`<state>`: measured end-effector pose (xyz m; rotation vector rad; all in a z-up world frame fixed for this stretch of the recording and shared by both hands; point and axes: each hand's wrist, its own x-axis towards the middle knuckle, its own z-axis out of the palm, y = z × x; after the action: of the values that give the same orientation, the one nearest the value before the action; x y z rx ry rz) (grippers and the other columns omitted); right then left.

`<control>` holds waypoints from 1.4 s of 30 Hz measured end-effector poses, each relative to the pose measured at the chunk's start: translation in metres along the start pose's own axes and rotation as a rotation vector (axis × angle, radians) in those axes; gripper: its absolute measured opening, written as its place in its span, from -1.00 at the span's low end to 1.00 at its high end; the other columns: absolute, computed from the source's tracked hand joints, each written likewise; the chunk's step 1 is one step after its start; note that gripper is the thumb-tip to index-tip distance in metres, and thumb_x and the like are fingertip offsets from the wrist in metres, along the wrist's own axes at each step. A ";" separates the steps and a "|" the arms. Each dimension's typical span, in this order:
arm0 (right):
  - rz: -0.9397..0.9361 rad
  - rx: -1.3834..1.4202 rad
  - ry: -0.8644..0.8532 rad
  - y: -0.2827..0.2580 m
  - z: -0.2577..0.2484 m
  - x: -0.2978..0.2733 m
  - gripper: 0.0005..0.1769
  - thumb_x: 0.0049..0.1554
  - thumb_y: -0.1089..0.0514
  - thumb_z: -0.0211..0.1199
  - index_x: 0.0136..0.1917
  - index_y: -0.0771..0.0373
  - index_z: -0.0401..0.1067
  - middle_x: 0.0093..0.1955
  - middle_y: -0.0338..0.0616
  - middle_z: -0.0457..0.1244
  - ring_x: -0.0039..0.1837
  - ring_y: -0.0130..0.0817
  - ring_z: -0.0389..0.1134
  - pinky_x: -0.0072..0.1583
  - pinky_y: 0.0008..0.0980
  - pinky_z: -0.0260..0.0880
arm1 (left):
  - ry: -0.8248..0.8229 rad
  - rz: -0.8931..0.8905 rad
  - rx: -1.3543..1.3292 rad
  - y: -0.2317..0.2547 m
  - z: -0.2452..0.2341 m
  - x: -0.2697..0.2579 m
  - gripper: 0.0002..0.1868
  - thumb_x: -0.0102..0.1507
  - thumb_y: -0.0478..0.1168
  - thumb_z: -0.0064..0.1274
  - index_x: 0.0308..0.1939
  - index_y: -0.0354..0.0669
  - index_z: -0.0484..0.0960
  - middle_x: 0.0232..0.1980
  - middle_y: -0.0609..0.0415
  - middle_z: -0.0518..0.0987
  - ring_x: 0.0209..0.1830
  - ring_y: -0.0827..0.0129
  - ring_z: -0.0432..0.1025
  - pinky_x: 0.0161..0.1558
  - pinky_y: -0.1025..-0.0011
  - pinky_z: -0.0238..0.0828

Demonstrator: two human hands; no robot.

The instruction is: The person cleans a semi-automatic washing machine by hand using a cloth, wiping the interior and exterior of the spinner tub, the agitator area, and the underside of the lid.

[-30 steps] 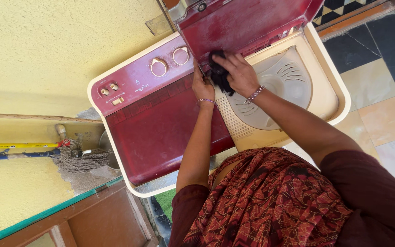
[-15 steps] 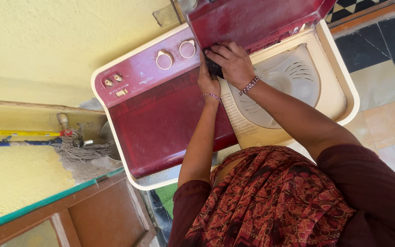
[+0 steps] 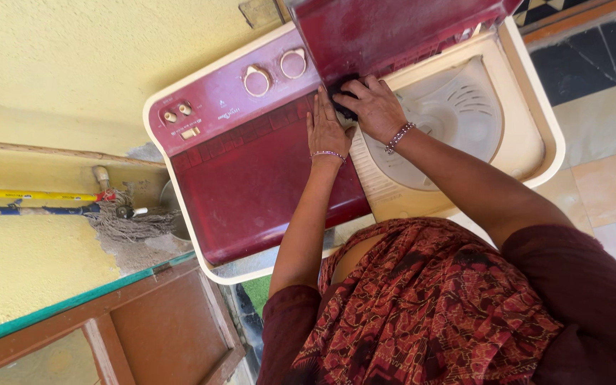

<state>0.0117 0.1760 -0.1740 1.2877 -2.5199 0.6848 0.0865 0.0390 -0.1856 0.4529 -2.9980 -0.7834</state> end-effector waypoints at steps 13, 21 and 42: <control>-0.063 0.061 -0.090 0.009 0.019 -0.019 -0.53 0.00 0.26 0.29 0.20 -0.02 0.59 0.32 -0.23 0.30 0.26 -0.09 0.22 0.25 -0.20 0.35 | 0.029 0.064 0.120 -0.012 0.010 -0.007 0.23 0.14 -0.08 0.27 0.60 -0.25 -0.34 0.70 0.02 -0.18 0.71 0.25 -0.25 0.62 0.15 -0.33; 0.225 -0.104 0.076 0.118 0.000 -0.064 -0.65 0.00 0.36 0.31 0.00 0.00 0.66 0.23 -0.24 0.35 0.23 -0.09 0.30 0.27 -0.20 0.40 | -0.036 0.021 0.131 0.009 -0.012 -0.013 0.25 0.15 0.11 0.22 0.57 -0.25 -0.37 0.68 0.02 -0.23 0.69 0.27 -0.29 0.62 0.16 -0.39; 0.371 -0.055 0.121 0.105 -0.025 -0.075 -0.50 -0.04 0.49 0.18 0.04 0.05 0.67 0.29 -0.24 0.32 0.32 -0.11 0.28 0.32 -0.23 0.37 | -0.009 0.021 0.181 0.006 -0.006 -0.010 0.21 0.24 0.50 -0.16 0.60 -0.31 -0.23 0.69 -0.05 -0.10 0.69 0.25 -0.24 0.61 0.18 -0.37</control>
<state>-0.0289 0.2942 -0.2141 0.7403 -2.6788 0.7343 0.0955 0.0437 -0.1768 0.4213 -3.0900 -0.5166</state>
